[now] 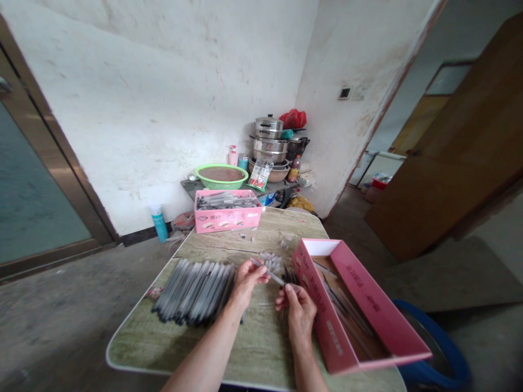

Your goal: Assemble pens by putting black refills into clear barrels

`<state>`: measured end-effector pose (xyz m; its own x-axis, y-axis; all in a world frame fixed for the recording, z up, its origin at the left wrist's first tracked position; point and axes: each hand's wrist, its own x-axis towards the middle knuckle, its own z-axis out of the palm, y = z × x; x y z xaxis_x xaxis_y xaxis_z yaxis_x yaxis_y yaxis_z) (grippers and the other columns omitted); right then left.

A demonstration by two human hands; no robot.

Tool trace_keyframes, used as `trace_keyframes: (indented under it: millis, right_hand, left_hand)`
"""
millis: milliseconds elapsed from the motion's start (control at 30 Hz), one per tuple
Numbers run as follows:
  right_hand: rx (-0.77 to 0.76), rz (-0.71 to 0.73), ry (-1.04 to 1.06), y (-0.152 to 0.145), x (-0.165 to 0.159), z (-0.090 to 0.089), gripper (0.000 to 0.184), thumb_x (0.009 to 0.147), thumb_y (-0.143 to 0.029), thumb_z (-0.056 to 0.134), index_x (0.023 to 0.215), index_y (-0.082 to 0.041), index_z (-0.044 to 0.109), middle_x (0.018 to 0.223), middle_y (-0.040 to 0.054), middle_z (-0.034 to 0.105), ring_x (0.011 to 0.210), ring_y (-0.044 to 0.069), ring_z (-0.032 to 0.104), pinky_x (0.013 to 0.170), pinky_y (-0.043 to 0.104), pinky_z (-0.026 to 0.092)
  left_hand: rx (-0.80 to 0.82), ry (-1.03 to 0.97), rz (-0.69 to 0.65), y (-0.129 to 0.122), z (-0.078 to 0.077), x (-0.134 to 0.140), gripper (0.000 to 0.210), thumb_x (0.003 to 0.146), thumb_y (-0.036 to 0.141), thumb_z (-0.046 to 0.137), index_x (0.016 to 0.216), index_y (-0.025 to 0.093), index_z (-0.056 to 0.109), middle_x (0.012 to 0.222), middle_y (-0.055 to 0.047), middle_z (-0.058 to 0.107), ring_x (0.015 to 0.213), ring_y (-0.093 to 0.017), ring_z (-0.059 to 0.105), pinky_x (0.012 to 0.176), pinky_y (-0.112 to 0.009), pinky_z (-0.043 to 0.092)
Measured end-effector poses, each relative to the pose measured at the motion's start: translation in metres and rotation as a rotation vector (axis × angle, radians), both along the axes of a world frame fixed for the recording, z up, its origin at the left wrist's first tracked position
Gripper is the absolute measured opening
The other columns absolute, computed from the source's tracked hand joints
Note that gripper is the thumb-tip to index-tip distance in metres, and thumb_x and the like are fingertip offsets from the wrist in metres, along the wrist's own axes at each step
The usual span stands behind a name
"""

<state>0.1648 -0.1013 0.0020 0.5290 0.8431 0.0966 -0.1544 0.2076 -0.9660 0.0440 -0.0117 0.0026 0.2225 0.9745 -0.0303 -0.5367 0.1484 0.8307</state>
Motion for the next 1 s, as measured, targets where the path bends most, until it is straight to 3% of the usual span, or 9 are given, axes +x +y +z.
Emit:
trace_keyframes:
  millis: [200,300,433,533,667,833,1000]
  right_hand:
    - [-0.055,-0.038,-0.097,-0.0017,-0.0002,-0.0007,0.042,0.086,-0.053,0.057,0.065,-0.016,0.057,0.048,-0.0029,0.055,0.033,0.008,0.045,0.03,0.018,0.032]
    - [-0.024,-0.046,-0.081,-0.0005,-0.0008,-0.0021,0.041,0.087,-0.053,0.054,0.076,-0.015,0.061,0.057,-0.0002,0.061,0.039,0.01,0.051,0.032,0.018,0.034]
    - [0.04,-0.018,-0.082,0.0002,-0.0015,-0.0016,0.034,0.081,-0.047,0.066,0.093,-0.015,0.061,0.067,0.0002,0.065,0.049,0.013,0.058,0.037,0.02,0.041]
    - [0.02,-0.019,-0.121,-0.001,-0.0011,-0.0009,0.033,0.083,-0.049,0.063,0.079,-0.016,0.06,0.059,-0.0012,0.062,0.042,0.01,0.052,0.034,0.019,0.036]
    - [-0.049,-0.043,-0.141,-0.0023,-0.0007,-0.0009,0.045,0.087,-0.056,0.054,0.064,-0.017,0.057,0.045,-0.0037,0.054,0.035,0.009,0.046,0.033,0.018,0.031]
    - [0.009,-0.031,-0.077,-0.0012,-0.0015,-0.0015,0.038,0.08,-0.051,0.065,0.096,-0.017,0.061,0.065,-0.0008,0.065,0.045,0.012,0.055,0.032,0.018,0.034]
    - [-0.005,-0.021,-0.133,-0.0013,-0.0005,-0.0031,0.036,0.085,-0.05,0.059,0.073,-0.016,0.059,0.056,-0.0015,0.06,0.038,0.009,0.049,0.032,0.018,0.032]
  left_hand:
    - [-0.002,0.001,-0.024,-0.0007,0.0011,0.0008,0.039,0.062,0.036,0.082,0.087,0.014,0.061,0.07,-0.002,0.067,0.06,-0.016,0.066,0.06,-0.029,0.054]
    - [-0.001,-0.006,0.003,0.0005,0.0009,-0.0001,0.038,0.062,0.035,0.082,0.086,0.014,0.061,0.069,-0.001,0.066,0.06,-0.015,0.066,0.059,-0.027,0.053]
    - [0.009,0.005,0.015,0.0001,0.0025,-0.0013,0.037,0.063,0.035,0.082,0.086,0.014,0.061,0.069,-0.001,0.066,0.06,-0.015,0.065,0.058,-0.027,0.053]
    - [0.012,0.01,-0.006,-0.0017,0.0034,-0.0004,0.037,0.063,0.036,0.081,0.085,0.015,0.061,0.069,-0.002,0.066,0.06,-0.016,0.065,0.059,-0.028,0.053]
    - [0.009,0.003,-0.019,-0.0019,0.0025,0.0009,0.038,0.062,0.036,0.082,0.086,0.015,0.061,0.068,-0.001,0.066,0.06,-0.016,0.065,0.059,-0.028,0.054]
    - [0.005,0.003,0.01,0.0,0.0026,-0.0004,0.038,0.061,0.036,0.082,0.085,0.014,0.061,0.068,-0.001,0.065,0.06,-0.016,0.065,0.058,-0.027,0.053]
    - [0.03,0.014,-0.016,-0.0012,0.0025,-0.0002,0.035,0.066,0.034,0.08,0.087,0.014,0.06,0.069,-0.001,0.065,0.061,-0.015,0.065,0.059,-0.028,0.053]
